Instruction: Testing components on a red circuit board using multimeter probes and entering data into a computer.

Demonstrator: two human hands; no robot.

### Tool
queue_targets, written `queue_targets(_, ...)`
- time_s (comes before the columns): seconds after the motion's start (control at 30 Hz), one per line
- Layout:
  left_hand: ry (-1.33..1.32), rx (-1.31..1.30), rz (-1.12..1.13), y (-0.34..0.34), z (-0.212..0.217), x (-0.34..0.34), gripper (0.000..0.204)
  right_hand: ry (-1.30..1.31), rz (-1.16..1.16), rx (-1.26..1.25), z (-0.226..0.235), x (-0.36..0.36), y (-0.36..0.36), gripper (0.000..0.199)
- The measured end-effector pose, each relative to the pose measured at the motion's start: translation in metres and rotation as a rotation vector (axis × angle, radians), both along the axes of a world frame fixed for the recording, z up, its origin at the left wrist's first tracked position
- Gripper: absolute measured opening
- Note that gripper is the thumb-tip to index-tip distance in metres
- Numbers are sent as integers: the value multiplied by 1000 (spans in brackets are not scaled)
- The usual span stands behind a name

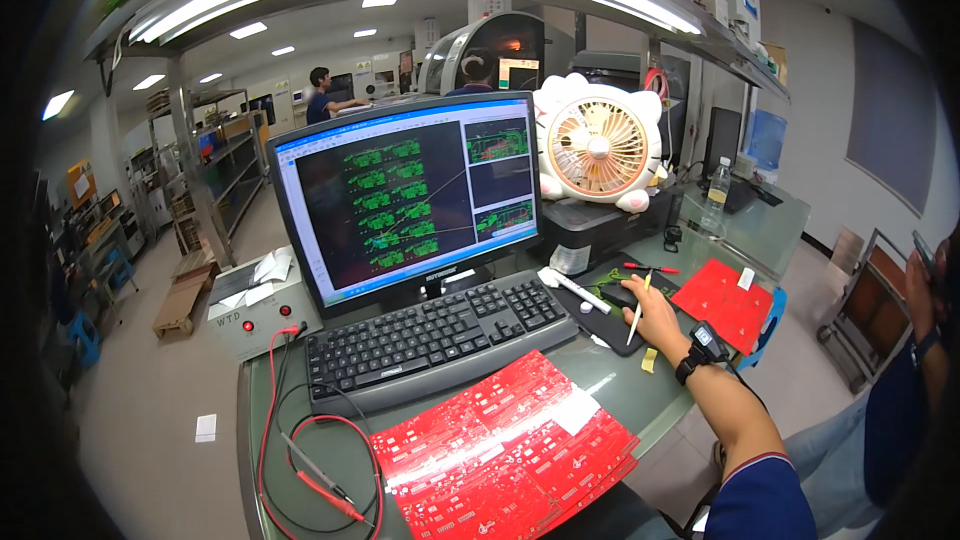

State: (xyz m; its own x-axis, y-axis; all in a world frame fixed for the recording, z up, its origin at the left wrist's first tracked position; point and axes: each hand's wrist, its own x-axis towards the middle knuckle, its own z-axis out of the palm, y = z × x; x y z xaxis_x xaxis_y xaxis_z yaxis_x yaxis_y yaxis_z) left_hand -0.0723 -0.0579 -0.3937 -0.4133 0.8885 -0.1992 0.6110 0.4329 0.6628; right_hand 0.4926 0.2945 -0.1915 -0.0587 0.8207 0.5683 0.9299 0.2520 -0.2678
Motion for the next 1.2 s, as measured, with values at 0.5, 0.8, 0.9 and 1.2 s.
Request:
queue_targets(0.5,-384,247,310,-61,-73,-85,33,122,165,-4,-8,12,11,52)
queue_targets(0.8,-1260,307,664,-44,-147,-110,29,-81,161,86,-35,103,75,45)
queue_targets(0.9,-1283,339,647,-49,-159,-103,33,-25,134,58,-33,118,75,45)
queue_targets(1.2,-1121,274,294,-10,-161,-102,27,144,113,-114,-20,150,58,42)
